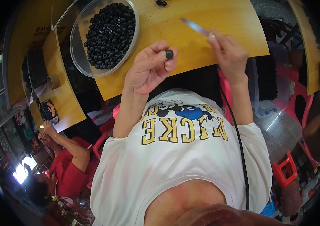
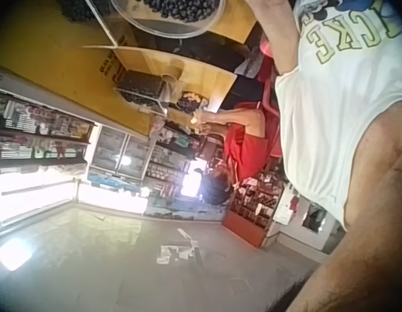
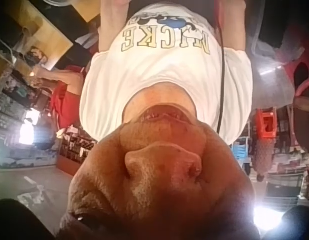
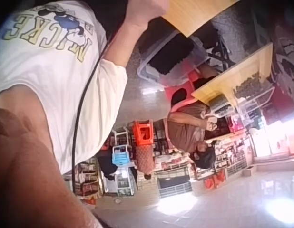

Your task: Pitting small black olives using a paring knife at a manual workstation.

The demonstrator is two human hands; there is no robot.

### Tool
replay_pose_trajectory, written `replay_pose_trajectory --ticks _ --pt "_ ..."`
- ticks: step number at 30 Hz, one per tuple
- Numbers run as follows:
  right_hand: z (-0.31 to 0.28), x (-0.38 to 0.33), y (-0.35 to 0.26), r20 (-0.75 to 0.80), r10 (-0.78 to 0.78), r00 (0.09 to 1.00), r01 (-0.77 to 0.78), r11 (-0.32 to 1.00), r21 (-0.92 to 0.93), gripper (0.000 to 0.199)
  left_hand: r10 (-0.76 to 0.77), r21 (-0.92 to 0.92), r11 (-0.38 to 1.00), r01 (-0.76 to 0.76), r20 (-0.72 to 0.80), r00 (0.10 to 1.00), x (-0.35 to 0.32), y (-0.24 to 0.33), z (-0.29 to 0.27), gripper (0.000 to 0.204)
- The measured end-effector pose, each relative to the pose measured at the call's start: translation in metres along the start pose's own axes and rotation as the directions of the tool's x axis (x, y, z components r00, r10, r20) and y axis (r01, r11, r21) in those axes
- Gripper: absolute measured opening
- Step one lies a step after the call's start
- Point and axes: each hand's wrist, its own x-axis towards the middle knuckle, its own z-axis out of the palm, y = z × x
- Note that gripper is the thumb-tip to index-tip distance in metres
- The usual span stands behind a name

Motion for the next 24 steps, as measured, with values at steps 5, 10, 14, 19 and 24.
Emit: replay_pose_trajectory --ticks 5,10,14,19,24 --pt "0.001 0.006 -0.011 -0.034 0.129 0.991 -0.115 0.953 0.280 0.023 0.047 0.043 0.998 -0.041 -0.152 0.987 -0.011 0.005 0.009 0.023" --pt "0.008 0.005 -0.016 -0.038 0.136 0.990 -0.121 0.957 0.265 0.023 0.171 0.117 0.983 -0.143 -0.285 0.943 -0.042 0.040 0.027 0.020" --pt "0.008 0.005 -0.019 -0.018 0.131 0.991 -0.122 0.959 0.255 0.023 0.411 0.541 0.812 -0.216 -0.268 0.872 -0.061 0.092 0.012 0.020" --pt "0.006 0.004 -0.025 0.050 0.155 0.987 -0.163 0.952 0.261 0.027 0.640 0.846 -0.263 0.464 -0.207 0.740 -0.045 0.118 -0.002 0.025" --pt "0.003 0.002 -0.023 0.057 0.157 0.986 -0.167 0.952 0.255 0.027 0.638 0.751 -0.378 0.541 -0.211 0.740 -0.032 0.117 -0.008 0.028"
